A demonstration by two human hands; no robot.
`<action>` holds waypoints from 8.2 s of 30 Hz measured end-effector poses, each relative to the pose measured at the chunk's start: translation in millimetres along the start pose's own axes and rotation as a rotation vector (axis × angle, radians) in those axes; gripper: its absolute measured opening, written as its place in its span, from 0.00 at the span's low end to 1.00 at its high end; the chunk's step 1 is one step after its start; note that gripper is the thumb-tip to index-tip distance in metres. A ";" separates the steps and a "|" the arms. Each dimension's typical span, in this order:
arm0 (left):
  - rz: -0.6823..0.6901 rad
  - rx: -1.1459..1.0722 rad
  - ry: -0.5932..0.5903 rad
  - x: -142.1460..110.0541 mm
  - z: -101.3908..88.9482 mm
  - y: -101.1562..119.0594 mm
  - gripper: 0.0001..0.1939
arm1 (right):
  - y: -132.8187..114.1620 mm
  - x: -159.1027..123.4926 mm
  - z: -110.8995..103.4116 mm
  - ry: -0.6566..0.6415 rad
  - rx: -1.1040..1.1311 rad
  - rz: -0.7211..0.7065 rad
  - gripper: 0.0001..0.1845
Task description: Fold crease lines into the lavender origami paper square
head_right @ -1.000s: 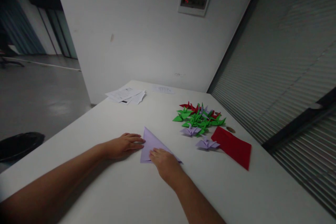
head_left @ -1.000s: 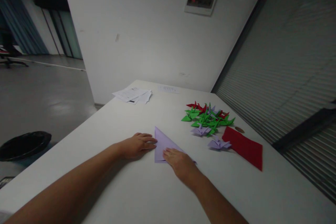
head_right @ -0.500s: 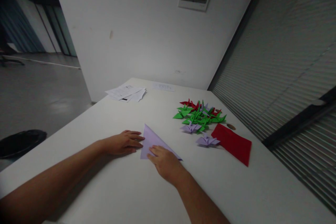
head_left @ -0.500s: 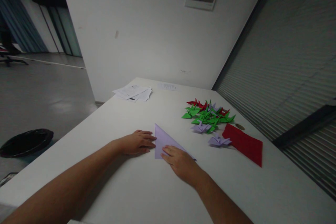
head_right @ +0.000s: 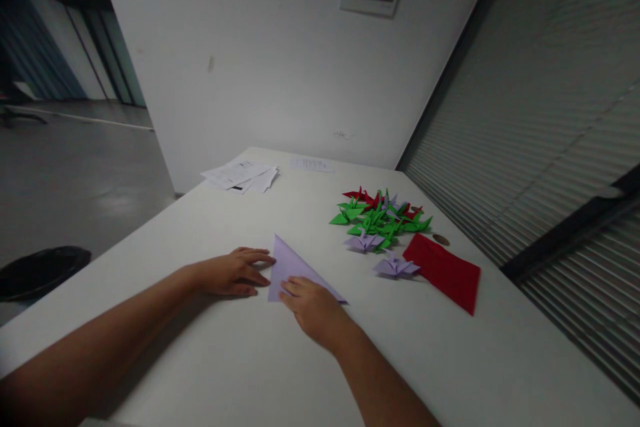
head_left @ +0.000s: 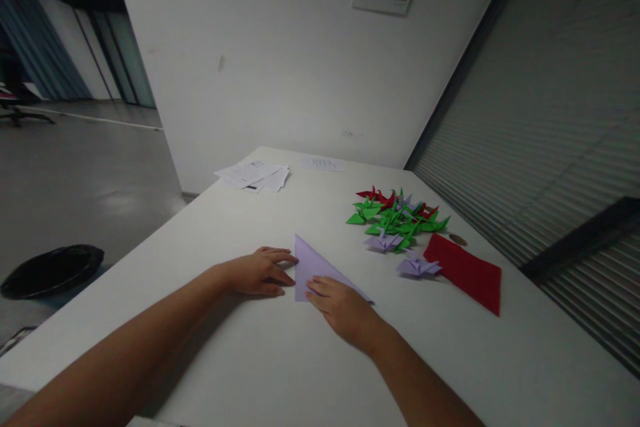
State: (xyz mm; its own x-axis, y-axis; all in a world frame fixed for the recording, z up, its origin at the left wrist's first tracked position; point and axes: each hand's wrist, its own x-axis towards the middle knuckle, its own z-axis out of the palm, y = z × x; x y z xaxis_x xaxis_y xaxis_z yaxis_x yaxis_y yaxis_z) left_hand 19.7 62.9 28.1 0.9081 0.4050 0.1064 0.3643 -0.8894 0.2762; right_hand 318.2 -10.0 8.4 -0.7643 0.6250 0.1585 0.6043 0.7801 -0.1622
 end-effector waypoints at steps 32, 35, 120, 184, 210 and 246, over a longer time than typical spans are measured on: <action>0.033 0.027 0.050 0.0 -0.2 0.5 0.18 | -0.7 0.8 -0.3 -0.011 0.067 -0.020 0.21; 0.034 0.022 0.055 0.0 -0.4 0.5 0.17 | 0.4 0.2 1.3 -0.003 0.068 -0.027 0.22; 0.076 0.017 0.123 12.0 15.2 10.5 0.19 | 0.1 0.0 -0.4 0.046 0.161 -0.001 0.22; 0.107 0.086 0.060 19.5 11.4 23.4 0.19 | 4.8 -6.1 -13.6 0.043 0.184 0.106 0.23; 0.083 0.072 0.067 20.3 10.9 24.3 0.19 | 4.4 -7.5 -10.7 0.066 0.169 0.113 0.21; -0.205 0.222 0.047 36.6 28.0 12.3 0.33 | 6.0 -5.8 -11.3 0.076 0.164 0.088 0.17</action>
State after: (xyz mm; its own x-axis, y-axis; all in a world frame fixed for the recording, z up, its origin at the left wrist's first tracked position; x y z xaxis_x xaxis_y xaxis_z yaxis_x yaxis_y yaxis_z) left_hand 63.3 60.9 8.7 0.8021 0.5858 0.1159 0.5802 -0.8104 0.0812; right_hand 328.8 -8.6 17.5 -0.6874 0.6957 0.2084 0.6183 0.7111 -0.3346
